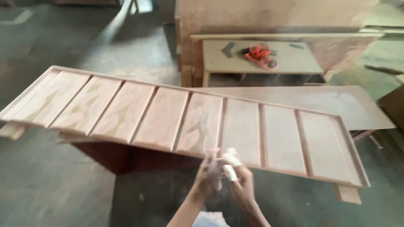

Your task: The person sands the surface of a long wooden drawer front with multiple recessed panels using a sanding block. They move the sanding block back and forth across each panel and along the edges to smooth the wood.

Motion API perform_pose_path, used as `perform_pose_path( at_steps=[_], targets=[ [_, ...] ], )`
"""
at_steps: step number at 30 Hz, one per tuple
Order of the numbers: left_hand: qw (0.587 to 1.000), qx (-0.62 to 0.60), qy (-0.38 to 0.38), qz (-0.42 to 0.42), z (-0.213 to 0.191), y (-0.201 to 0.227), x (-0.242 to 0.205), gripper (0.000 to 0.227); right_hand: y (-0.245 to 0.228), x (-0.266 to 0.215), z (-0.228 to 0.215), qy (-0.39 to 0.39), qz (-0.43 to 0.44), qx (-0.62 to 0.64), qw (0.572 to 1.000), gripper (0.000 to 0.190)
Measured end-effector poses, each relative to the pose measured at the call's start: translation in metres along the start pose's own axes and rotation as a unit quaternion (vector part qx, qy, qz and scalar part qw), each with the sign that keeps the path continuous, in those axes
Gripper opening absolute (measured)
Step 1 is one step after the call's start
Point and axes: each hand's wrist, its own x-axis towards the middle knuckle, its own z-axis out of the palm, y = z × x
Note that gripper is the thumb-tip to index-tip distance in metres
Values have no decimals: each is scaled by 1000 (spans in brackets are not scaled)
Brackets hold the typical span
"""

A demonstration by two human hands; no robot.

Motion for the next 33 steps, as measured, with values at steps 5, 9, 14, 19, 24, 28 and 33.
perform_pose_path(
  at_steps=[5, 9, 14, 19, 24, 28, 33],
  targets=[
    [968, -172, 176, 56, -39, 43, 15, 69, -34, 11, -27, 326, -269, -42, 905, 45],
    [995, -80, 34, 50, -1, 30, 30, 69, -11, 4, 36, 32, -324, -84, 942, 62],
    [994, -42, -6, 100, -3, 66, 27, 83, 42, 35, -51, 60, 62, -201, 976, 31],
    [974, -70, -128, 171, 51, 90, 14, 93, 79, 69, -10, 69, -129, -120, 982, 36],
    [983, 63, -156, 77, 89, 80, 33, 93, 10, 75, -11, -3, -189, -78, 979, 41],
    [990, -132, -10, 42, 58, 109, 56, 95, -86, 83, -49, 165, -314, -109, 928, 47],
    [982, -9, -172, 74, 108, 97, 74, 93, -122, 81, 24, -54, -241, -70, 967, 57]
  ],
)
